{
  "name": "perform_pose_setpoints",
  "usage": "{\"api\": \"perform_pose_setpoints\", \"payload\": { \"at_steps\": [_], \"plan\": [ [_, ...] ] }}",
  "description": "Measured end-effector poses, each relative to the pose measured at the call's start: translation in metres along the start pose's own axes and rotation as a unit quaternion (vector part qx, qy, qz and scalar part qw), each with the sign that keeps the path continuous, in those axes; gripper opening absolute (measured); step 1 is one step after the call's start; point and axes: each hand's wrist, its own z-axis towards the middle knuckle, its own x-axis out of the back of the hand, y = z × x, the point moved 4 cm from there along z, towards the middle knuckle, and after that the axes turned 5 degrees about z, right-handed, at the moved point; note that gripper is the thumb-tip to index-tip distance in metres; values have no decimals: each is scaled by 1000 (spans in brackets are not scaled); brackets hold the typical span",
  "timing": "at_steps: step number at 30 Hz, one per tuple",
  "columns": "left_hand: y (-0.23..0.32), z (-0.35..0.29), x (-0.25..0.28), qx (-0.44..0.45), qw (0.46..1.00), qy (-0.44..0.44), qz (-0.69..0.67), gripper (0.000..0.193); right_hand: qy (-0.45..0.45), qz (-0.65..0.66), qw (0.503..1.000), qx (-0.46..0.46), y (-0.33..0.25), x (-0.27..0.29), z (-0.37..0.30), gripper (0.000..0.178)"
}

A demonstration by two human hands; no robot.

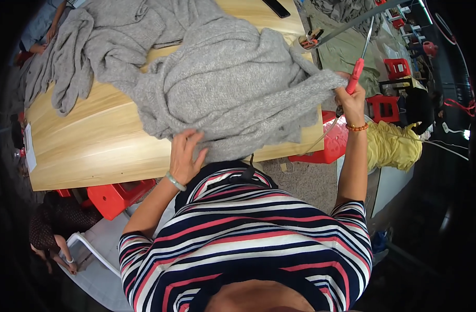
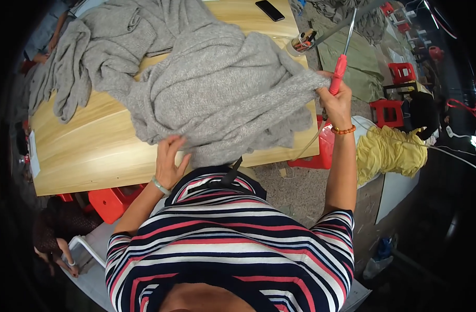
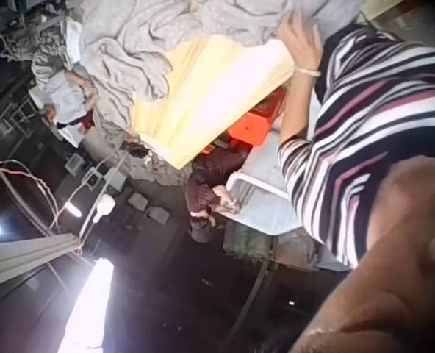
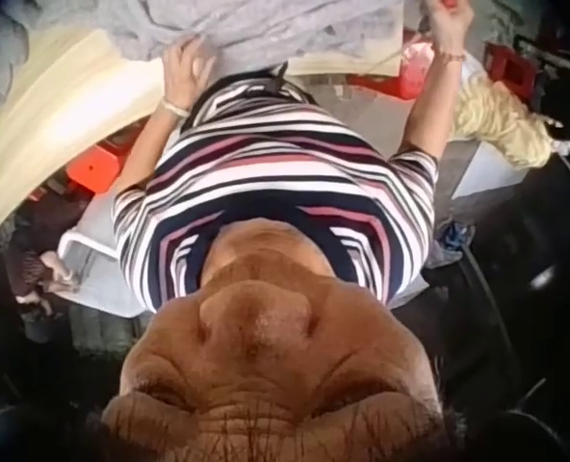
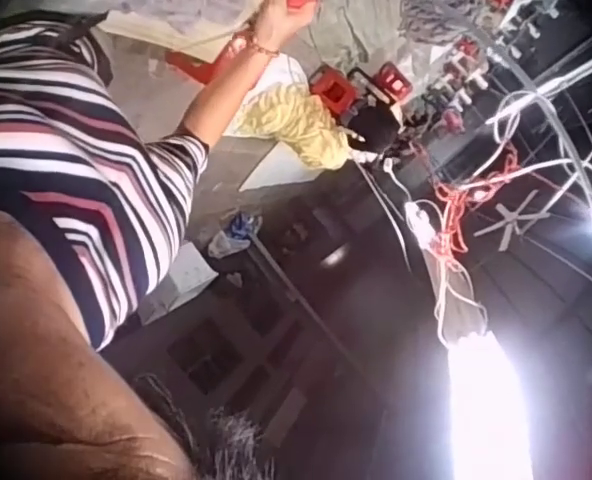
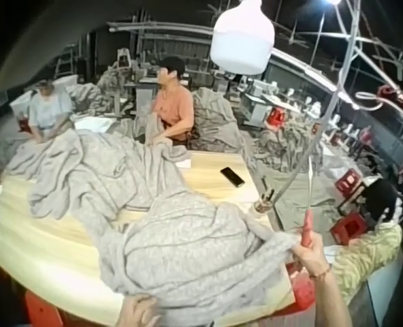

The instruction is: Trimming loose threads from knitted sweaters using a pair of small snips.

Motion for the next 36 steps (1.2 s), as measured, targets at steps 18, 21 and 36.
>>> {"api": "perform_pose_setpoints", "payload": {
  "at_steps": [18, 21, 36],
  "plan": [
    [4, 154, 137, 96, 832, 276, -472, 12, 132, -212, 916, 315, -91, 31, 23, 27],
    [-42, 130, 119, 127, 954, 174, -208, 12, 72, -318, 896, 302, -40, 13, 14, 22],
    [33, 95, 35, -70, 967, 153, 193, 52, -53, -547, 836, -3, 50, -1, -77, 30]
  ]
}}
